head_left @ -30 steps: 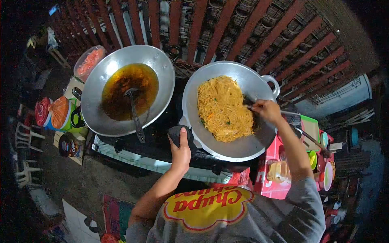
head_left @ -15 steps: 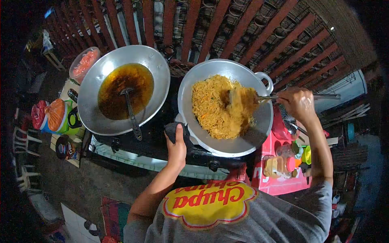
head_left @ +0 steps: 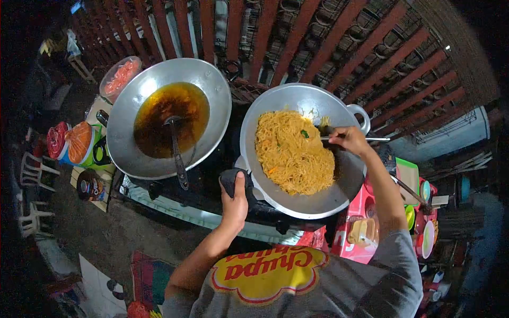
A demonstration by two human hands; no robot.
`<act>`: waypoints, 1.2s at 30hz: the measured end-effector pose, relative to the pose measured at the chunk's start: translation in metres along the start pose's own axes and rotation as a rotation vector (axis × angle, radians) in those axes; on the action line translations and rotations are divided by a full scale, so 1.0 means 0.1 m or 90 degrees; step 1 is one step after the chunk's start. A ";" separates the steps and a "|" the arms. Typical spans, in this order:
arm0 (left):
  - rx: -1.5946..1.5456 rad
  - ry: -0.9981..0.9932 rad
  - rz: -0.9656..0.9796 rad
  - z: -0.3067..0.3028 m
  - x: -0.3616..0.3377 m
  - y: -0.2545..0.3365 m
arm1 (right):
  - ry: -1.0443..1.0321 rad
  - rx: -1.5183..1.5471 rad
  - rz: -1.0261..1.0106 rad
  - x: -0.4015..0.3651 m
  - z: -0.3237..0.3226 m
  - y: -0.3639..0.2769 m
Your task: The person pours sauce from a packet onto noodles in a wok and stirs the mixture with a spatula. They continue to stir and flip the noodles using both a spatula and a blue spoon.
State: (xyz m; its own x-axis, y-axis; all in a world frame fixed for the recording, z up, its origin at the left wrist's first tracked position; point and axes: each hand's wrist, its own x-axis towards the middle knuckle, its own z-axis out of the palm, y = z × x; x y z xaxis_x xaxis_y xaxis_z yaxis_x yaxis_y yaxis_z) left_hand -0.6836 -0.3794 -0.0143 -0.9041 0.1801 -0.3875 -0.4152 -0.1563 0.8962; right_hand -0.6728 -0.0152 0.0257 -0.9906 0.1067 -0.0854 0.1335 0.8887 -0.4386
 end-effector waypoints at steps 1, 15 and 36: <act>0.001 -0.002 -0.004 0.00 -0.02 0.02 | -0.003 0.049 -0.003 -0.05 -0.06 -0.11; -0.004 -0.030 0.009 -0.01 0.03 0.02 | 0.080 -0.413 0.080 -0.65 -1.26 -1.04; 0.031 0.001 -0.048 -0.01 0.01 0.07 | 0.017 -0.185 0.024 -0.34 -0.81 -0.46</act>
State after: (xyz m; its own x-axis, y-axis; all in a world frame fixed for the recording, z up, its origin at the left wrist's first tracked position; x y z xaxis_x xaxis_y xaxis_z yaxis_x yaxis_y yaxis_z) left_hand -0.6875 -0.3812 -0.0086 -0.8709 0.1875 -0.4543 -0.4765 -0.0956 0.8740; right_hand -0.6475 -0.0232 0.1215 -0.9861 0.1501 -0.0710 0.1598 0.9740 -0.1606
